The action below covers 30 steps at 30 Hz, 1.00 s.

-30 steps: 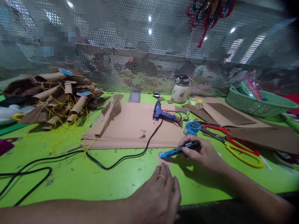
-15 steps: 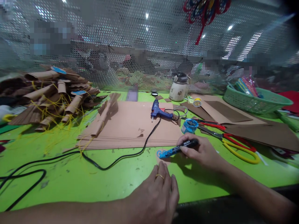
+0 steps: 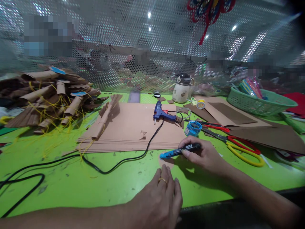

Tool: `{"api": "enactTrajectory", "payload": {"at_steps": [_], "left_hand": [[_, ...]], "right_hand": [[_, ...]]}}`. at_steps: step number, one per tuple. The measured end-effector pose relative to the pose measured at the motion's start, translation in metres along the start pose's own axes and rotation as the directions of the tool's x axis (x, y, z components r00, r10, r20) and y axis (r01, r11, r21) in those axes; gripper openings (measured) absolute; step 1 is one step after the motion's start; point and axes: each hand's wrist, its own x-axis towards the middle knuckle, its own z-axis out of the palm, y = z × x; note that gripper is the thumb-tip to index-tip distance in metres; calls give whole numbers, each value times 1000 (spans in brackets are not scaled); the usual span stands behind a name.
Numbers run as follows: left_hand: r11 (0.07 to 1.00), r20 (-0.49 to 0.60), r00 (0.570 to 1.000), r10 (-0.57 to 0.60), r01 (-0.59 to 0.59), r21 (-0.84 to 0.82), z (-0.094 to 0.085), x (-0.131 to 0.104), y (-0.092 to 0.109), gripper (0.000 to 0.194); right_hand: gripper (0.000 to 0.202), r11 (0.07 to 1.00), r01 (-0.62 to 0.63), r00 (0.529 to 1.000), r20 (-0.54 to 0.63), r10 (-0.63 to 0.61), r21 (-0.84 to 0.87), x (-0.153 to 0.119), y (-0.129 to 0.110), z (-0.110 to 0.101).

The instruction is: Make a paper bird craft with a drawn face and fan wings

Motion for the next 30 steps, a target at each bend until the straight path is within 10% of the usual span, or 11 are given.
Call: {"api": "enactTrajectory", "payload": {"at_steps": [30], "left_hand": [[1000, -7, 1000, 7, -7, 1, 2, -2, 0, 46]], "right_hand": [[7, 992, 84, 994, -57, -89, -91, 1, -5, -3]]}}
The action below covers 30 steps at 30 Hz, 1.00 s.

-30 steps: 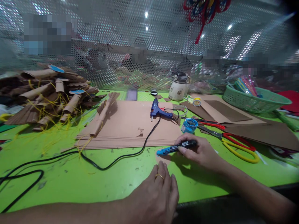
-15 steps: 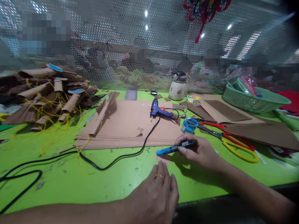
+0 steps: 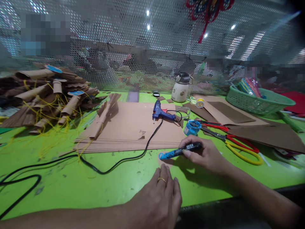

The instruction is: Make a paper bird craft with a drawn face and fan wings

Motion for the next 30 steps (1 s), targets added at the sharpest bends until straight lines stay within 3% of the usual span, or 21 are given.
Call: {"api": "enactTrajectory", "payload": {"at_steps": [10, 15, 23, 30], "left_hand": [[1000, -40, 999, -8, 8, 7, 3, -1, 1, 47], [1000, -70, 998, 3, -3, 3, 3, -1, 1, 47], [1000, -32, 999, 2, -2, 1, 4, -1, 0, 47], [1000, -26, 1000, 13, -13, -13, 13, -6, 4, 52]], "right_hand": [[4, 999, -20, 1000, 0, 20, -33, 0, 2, -4], [5, 996, -89, 996, 6, 89, 30, 0, 3, -5], [6, 1000, -4, 1000, 19, 4, -15, 0, 0, -1], [4, 1000, -26, 1000, -4, 26, -7, 0, 0, -6]]}}
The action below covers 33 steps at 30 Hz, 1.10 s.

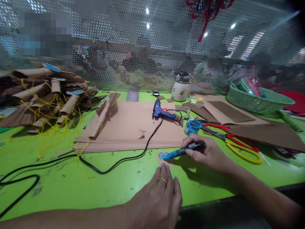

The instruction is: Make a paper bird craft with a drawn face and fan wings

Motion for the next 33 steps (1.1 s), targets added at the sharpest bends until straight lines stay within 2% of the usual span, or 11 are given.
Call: {"api": "enactTrajectory", "payload": {"at_steps": [2, 5, 9, 12, 17, 19, 22, 26, 28, 30, 33], "left_hand": [[1000, 14, 1000, 6, -6, -6, 0, 0, 0, 52], [1000, -5, 1000, -5, 5, -10, -1, 1, -1, 49], [1000, -38, 999, -28, 28, 4, 0, 2, -3, 48], [1000, -42, 999, -7, 8, 14, 3, 1, -4, 51], [999, 49, 999, -2, 0, 37, 4, -1, -5, 52], [998, 62, 998, -6, 3, 59, 5, -3, -4, 50], [997, 19, 1000, 6, -8, 73, 10, -5, -3, 49], [1000, 7, 1000, -10, 10, 5, 11, -5, -1, 55], [999, 3, 1000, -19, 20, -29, 8, -3, -1, 56], [999, 6, 1000, -24, 24, -42, 4, -1, -2, 55], [999, -13, 1000, -24, 23, -49, -1, 1, -3, 55]], "right_hand": [[4, 999, -31, 999, -21, 31, 34, 0, 2, -3], [4, 984, -75, 986, -134, 97, 161, 0, 7, -9], [5, 917, 16, 930, -343, 133, 398, 4, 8, -18], [4, 890, 109, 845, -513, 152, 443, 11, 7, -30], [9, 959, 144, 616, -781, 106, 245, 21, 16, -59], [10, 979, 93, 593, -800, 90, 179, 25, 24, -66], [11, 993, -12, 644, -759, 97, 117, 32, 33, -67], [13, 989, -142, 767, -626, 137, 43, 44, 43, -58], [15, 983, -180, 811, -562, 164, 27, 48, 47, -53], [16, 979, -201, 826, -531, 186, 29, 49, 50, -52], [14, 978, -203, 799, -570, 192, 45, 45, 49, -55]]}}
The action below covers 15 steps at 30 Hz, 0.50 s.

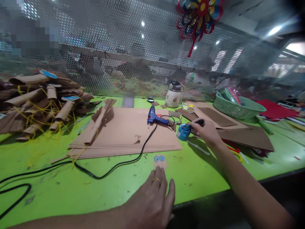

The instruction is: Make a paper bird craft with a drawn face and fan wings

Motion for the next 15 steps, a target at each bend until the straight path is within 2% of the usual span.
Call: {"api": "enactTrajectory", "payload": {"at_steps": [5, 9, 11, 12, 15], "left_hand": [[1000, 47, 999, -11, 11, -3, 0, -1, 1, 54], [1000, 15, 1000, 17, -17, 19, 4, -2, 1, 56], [999, -6, 1000, 11, -11, 37, 3, -1, 1, 53], [999, -14, 1000, 7, -6, 43, 2, 0, 1, 51], [998, -5, 1000, -15, 15, 54, -4, 2, 3, 47]], "right_hand": [[9, 996, 59, 980, -192, -46, 61, -6, -8, -16], [9, 941, 157, 953, -297, -65, 298, -17, -19, -19], [8, 910, 156, 965, -258, -57, 385, -27, -26, -15], [8, 903, 128, 979, -200, -49, 409, -32, -29, -12], [10, 913, -6, 996, 86, -32, 408, -50, -32, 1]]}}
